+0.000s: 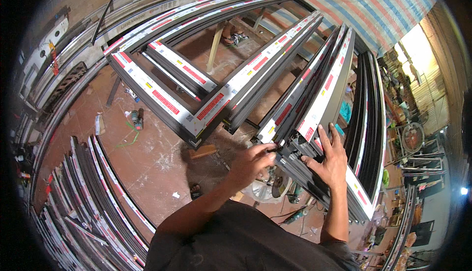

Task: The person assembles aluminum window frames by hand, using a cordless drill to fasten screws at the corners. They repeatedly pick up frame sections, align them, drill fasteners, and place completed frames onto a stack.

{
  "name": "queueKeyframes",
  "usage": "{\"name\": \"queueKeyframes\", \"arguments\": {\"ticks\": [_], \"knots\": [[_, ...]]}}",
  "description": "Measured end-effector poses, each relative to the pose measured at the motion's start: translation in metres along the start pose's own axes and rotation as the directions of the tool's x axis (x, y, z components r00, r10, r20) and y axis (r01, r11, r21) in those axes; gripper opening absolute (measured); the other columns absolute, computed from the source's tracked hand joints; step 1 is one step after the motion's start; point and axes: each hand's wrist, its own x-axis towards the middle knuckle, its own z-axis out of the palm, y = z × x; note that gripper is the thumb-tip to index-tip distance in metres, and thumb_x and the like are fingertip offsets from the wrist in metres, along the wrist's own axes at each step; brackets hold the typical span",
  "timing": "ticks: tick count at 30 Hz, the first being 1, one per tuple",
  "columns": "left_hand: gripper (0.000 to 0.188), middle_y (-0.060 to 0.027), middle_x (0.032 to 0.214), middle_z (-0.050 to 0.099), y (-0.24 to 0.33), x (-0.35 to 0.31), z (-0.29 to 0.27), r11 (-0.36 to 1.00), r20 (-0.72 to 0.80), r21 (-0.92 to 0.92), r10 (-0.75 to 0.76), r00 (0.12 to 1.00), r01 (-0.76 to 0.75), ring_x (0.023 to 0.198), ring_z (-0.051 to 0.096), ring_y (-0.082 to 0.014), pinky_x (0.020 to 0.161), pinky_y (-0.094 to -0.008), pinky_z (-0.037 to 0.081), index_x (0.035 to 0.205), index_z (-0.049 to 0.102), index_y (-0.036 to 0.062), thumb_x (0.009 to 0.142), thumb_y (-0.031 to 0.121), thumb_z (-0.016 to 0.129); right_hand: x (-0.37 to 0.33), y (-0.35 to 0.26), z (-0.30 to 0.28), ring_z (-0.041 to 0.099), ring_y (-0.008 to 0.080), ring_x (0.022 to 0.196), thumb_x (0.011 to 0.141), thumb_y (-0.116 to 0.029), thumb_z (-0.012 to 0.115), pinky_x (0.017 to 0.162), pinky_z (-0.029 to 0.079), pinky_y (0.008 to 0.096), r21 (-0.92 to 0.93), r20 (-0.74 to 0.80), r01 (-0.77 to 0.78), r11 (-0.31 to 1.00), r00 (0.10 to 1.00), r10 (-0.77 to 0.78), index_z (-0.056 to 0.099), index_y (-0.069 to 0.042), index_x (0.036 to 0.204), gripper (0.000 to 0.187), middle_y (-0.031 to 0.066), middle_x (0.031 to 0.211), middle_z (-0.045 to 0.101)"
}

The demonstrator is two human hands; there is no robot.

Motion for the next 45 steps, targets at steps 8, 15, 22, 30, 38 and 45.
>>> {"name": "queueKeyframes", "arguments": {"ticks": [8,15,22,30,38,45], "knots": [[0.086,-0.0253,0.161,0.036,-0.043,-0.041,-0.050,0.205,-0.281,0.955,0.408,0.869,0.212,0.107,0.069,-0.0383,0.084,-0.0462,0.059,0.154,0.039,-0.0005,0.082,0.023,0.079,-0.004,0.004,-0.001,0.062,0.0415,0.118,0.068,-0.047,0.087,0.102,0.050,0.0534,0.000,-0.010,-0.008,1.000,1.000,0.008,0.050,-0.025,0.157,0.098,0.0230,0.159,0.043],[0.091,-0.0210,0.167,0.029,-0.043,-0.046,-0.040,0.129,-0.352,0.936,0.300,0.887,0.328,0.110,0.071,-0.0349,0.089,-0.0419,0.061,0.158,0.036,0.0030,0.081,0.024,0.081,-0.006,0.007,-0.003,0.061,0.0401,0.119,0.068,-0.048,0.088,0.099,0.050,0.0526,0.036,-0.018,-0.021,0.999,1.000,0.021,0.051,-0.027,0.155,0.097,0.0221,0.159,0.043],[0.083,-0.0246,0.166,0.028,-0.055,-0.045,-0.059,0.184,-0.308,0.948,0.343,0.887,0.259,0.094,0.075,-0.0353,0.079,-0.0421,0.063,0.153,0.043,0.0042,0.080,0.017,0.081,-0.007,0.009,-0.006,0.061,0.0405,0.117,0.069,-0.050,0.086,0.099,0.050,0.0520,0.036,-0.020,-0.018,0.999,1.000,0.018,0.051,-0.027,0.155,0.096,0.0222,0.160,0.043],[0.072,-0.0196,0.173,0.012,-0.059,-0.049,-0.061,0.149,-0.382,0.922,0.209,0.900,0.357,0.094,0.074,-0.0381,0.078,-0.0448,0.063,0.148,0.052,0.0101,0.081,0.015,0.079,-0.006,0.008,-0.001,0.062,0.0402,0.116,0.070,-0.050,0.086,0.099,0.050,0.0521,0.025,-0.036,0.006,1.000,0.999,-0.005,0.051,-0.027,0.155,0.095,0.0228,0.160,0.043],[0.052,-0.0207,0.169,0.026,-0.054,-0.072,-0.062,0.134,-0.355,0.935,0.322,0.878,0.329,0.093,0.073,-0.0383,0.078,-0.0477,0.062,0.128,0.064,0.0043,0.079,0.012,0.078,-0.007,0.006,0.002,0.062,0.0408,0.121,0.070,-0.048,0.086,0.103,0.050,0.0512,0.007,-0.042,-0.010,1.000,0.999,0.010,0.050,-0.028,0.157,0.096,0.0220,0.161,0.042],[0.056,-0.0149,0.171,0.026,-0.071,-0.080,-0.070,0.164,-0.311,0.949,0.377,0.873,0.268,0.096,0.071,-0.0431,0.078,-0.0484,0.062,0.127,0.063,0.0044,0.073,0.007,0.077,-0.008,0.011,0.005,0.062,0.0419,0.118,0.070,-0.047,0.086,0.102,0.049,0.0516,0.019,-0.076,0.032,0.999,0.997,-0.031,0.050,-0.026,0.156,0.096,0.0238,0.160,0.043]]}}
